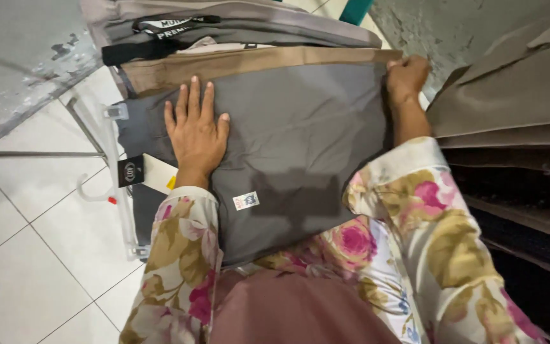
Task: Smoothing out and folding pairs of pants to organize them for display or storage.
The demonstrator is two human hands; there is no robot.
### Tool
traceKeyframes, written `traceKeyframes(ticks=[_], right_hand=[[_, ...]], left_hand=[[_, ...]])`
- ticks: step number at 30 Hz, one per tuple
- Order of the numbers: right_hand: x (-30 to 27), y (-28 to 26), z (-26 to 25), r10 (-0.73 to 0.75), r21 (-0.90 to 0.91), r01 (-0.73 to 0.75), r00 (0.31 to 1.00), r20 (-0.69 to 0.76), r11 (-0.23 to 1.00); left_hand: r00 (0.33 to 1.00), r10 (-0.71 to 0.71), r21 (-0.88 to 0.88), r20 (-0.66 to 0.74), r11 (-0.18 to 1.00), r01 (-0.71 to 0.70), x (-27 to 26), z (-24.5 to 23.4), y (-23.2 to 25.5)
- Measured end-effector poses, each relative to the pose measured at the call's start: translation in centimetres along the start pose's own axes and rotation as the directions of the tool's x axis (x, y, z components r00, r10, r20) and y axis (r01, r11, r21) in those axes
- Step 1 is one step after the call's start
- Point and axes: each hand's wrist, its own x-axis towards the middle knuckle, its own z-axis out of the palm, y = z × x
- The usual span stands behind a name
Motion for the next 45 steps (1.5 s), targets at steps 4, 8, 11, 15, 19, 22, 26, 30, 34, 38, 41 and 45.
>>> traceKeyframes(ticks=[4, 8, 11, 15, 19, 22, 26, 30, 34, 38, 41, 45], right_hand=[[-0.7, -0.3, 1.3, 0.199, 0.088, -0.212, 0.971, 0.136, 0.973], [-2.8, -6.5, -2.9, 0.064, -0.104, -0.061, 0.998, 0.020, 0.993], [-6.3, -11.5, -1.8, -0.257, -0.323, 0.233, 0.966, -0.034, 0.917], [-15.3, -26.1, -6.5, -0.685, 0.050, 0.700, 0.676, 0.272, 0.712], [-14.9, -23.6, -7.6, -0.578, -0.133, 0.695, 0.675, 0.458, 0.707], [-13.3, -19.2, -8.1, -0.102, -0.254, 0.265, 0.851, 0.515, 0.930], [-15.0, -17.2, -5.8, -0.119, -0.425, 0.264, 0.934, 0.337, 0.866], [-21.7, -26.6, -7.4, -0.490, -0.070, 0.529, 0.822, 0.289, 0.846], [-22.8, -24.6, -7.9, -0.553, -0.034, 0.655, 0.664, 0.503, 0.754], [-19.0, -18.3, -11.1, -0.253, -0.367, 0.480, 0.816, 0.520, 0.797], [-17.2, -14.8, -13.8, 0.107, -0.441, 0.199, 0.810, 0.577, 0.875], [-16.1, -3.3, -12.3, 0.250, 0.013, -0.321, 0.762, 0.598, 0.947]], left_hand=[[1.000, -0.003, -0.001, -0.022, 1.000, 0.003, 0.1, 0.1, 0.0], [0.999, -0.030, 0.007, -0.025, 1.000, 0.030, -0.1, 1.2, -0.4], [0.999, -0.047, 0.002, -0.013, 0.999, 0.047, 0.1, 1.3, -0.4], [0.999, -0.041, -0.031, 0.032, 0.999, 0.042, 0.1, 1.9, -0.7], [0.999, -0.038, -0.006, 0.035, 0.999, 0.039, 0.3, 2.4, -1.1], [1.000, -0.020, 0.000, 0.008, 1.000, 0.020, 0.5, 2.8, -1.1], [0.995, -0.086, 0.087, 0.044, 0.993, 0.082, 1.1, 2.4, 2.0], [0.999, -0.043, 0.025, -0.009, 0.999, 0.044, -2.6, -0.1, 8.3], [0.997, 0.080, -0.030, 0.019, 0.996, -0.080, -7.5, 0.4, 6.7], [0.989, 0.141, 0.063, 0.049, 0.988, -0.144, -9.1, -0.8, 5.8], [0.991, 0.122, 0.078, 0.055, 0.989, -0.126, -10.8, -1.1, 6.2], [0.995, 0.079, 0.005, 0.062, 0.997, -0.079, -15.0, -0.9, 7.7]])
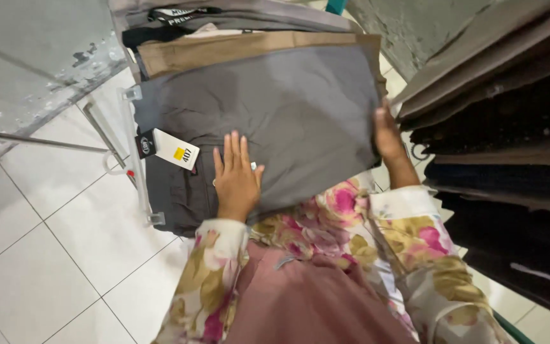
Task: Smoothing out and folding pairs of pants to organize them for display or storage.
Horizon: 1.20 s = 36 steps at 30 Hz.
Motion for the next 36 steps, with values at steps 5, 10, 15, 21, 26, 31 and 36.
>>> traceKeyframes(ticks=[5, 10, 15, 21, 26, 31, 36], right_hand=[[-3.8, 11.3, -1.1, 0.353, 0.717, -0.172, 0.929, -0.111, 0.675], [-8.5, 9.1, -2.3, 0.298, 0.754, -0.341, 0.933, 0.201, 0.561], [-9.7, 3.4, -2.6, 0.221, 0.925, -0.297, 0.944, 0.247, 0.237], [-8.9, 0.7, -2.0, 0.229, 0.953, -0.266, 0.946, 0.230, 0.142], [-8.8, 1.1, -2.5, 0.229, 0.968, -0.131, 0.970, 0.080, 0.216], [-10.0, 1.3, -4.5, 0.297, 0.895, -0.025, 0.947, -0.121, 0.445], [-9.3, 6.4, -2.6, 0.247, 0.688, -0.039, 0.947, -0.207, 0.725]], left_hand=[[0.974, 0.220, -0.201, 0.060, 0.958, -0.204, -7.3, -2.8, 0.6], [0.939, 0.307, -0.111, -0.153, 0.939, -0.325, -9.3, -0.6, 0.1], [0.908, 0.321, 0.000, -0.268, 0.943, -0.334, -8.3, -2.2, 0.9], [0.917, 0.284, -0.024, -0.280, 0.953, -0.302, -7.7, -4.3, 0.9], [0.904, 0.291, -0.053, -0.314, 0.945, -0.323, -7.0, -6.5, 1.1], [0.883, 0.357, -0.054, -0.304, 0.919, -0.390, -7.5, -8.1, 0.8], [0.905, 0.395, -0.054, -0.160, 0.912, -0.407, -9.8, -6.2, 0.0]])
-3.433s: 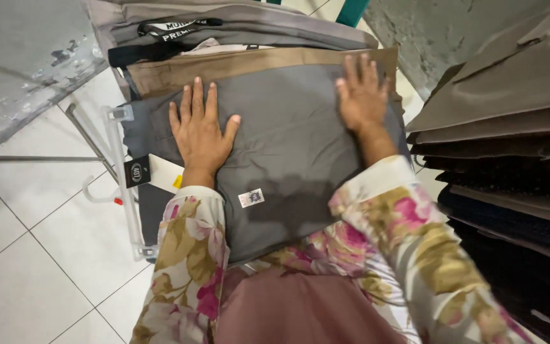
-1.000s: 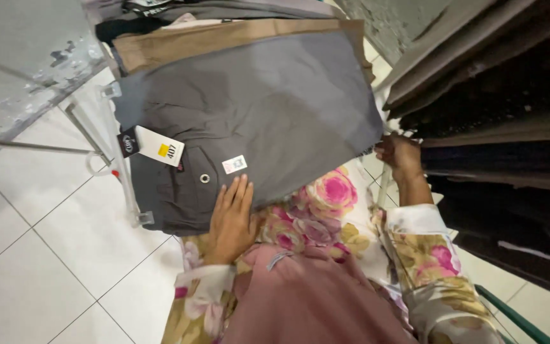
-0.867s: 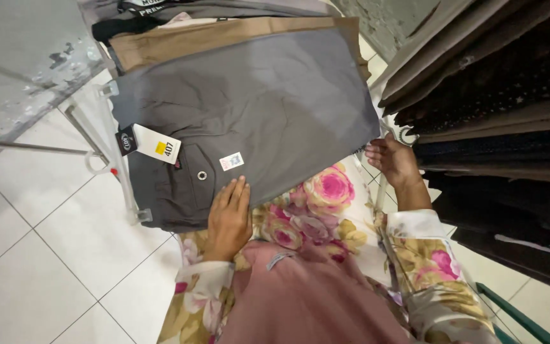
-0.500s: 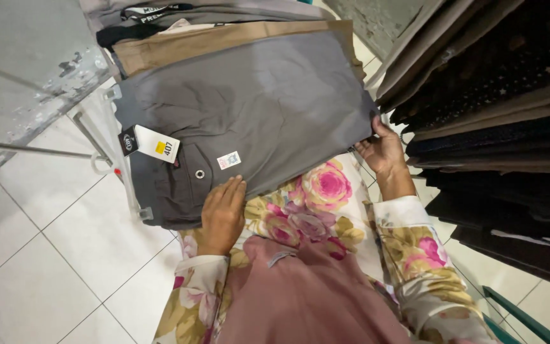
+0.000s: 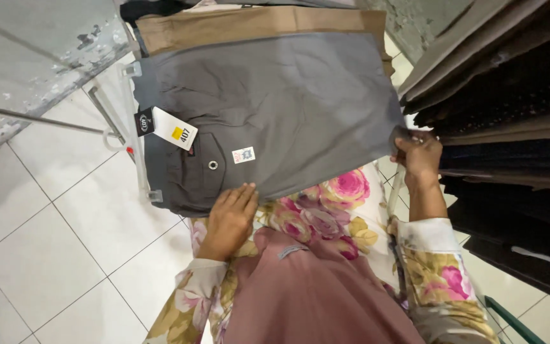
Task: Smoothing out and folding pairs of pants to organize them for display or storage.
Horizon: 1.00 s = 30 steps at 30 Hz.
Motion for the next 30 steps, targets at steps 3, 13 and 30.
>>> traceKeyframes(ticks=[3, 13, 30], right_hand=[[0.5, 1.1, -1.7, -0.205, -0.743, 0.147, 0.979, 0.013, 0.652], [-13.4, -11.3, 18.0, -0.612, -0.476, 0.866, 0.461, 0.643, 0.151], [-13.1, -8.6, 13.7, -0.365, -0.807, 0.588, 0.763, 0.533, 0.052]], left_hand=[[0.996, -0.090, -0.138, 0.022, 0.986, 0.092, 0.0, 0.4, -0.2], [0.963, -0.191, -0.072, -0.190, 0.981, 0.181, 12.3, 6.8, -3.3], [0.933, -0.294, 0.002, 0.209, 0.954, 0.300, 9.6, 8.1, 0.4]])
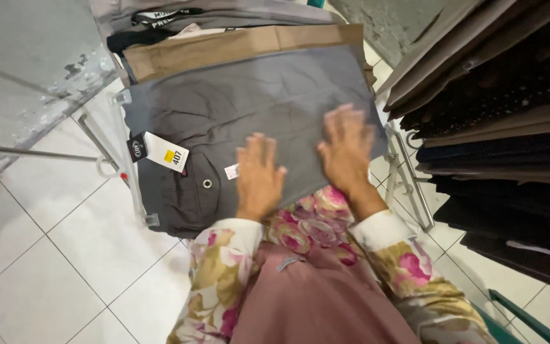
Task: Smoothing out and folding pairs of pants to organize them for display or storage.
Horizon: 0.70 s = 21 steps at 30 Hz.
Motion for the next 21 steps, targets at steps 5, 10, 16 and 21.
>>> traceKeyframes(ticks=[5, 10, 16, 21], right_hand=[[0.0, 4.5, 1.1, -0.022, 0.114, 0.002, 0.984, 0.176, 0.993], [2.9, 7.0, 2.2, 0.149, -0.120, -0.128, 0.972, 0.182, 0.984], [10.0, -2.3, 0.9, -0.310, 0.084, 0.330, 0.932, -0.190, 0.940], [14.3, -3.3, 4.7, -0.451, 0.190, 0.458, 0.889, -0.084, 0.868]], left_hand=[[0.972, 0.215, -0.143, 0.099, 0.969, -0.200, -2.1, 2.3, 1.2], [0.959, 0.283, -0.225, -0.009, 0.934, -0.278, -2.7, -0.1, 3.1], [0.892, 0.382, 0.090, -0.242, 0.924, -0.371, -1.3, 1.6, 5.7], [0.918, 0.384, -0.109, -0.098, 0.913, -0.393, -1.7, 6.3, 5.0]])
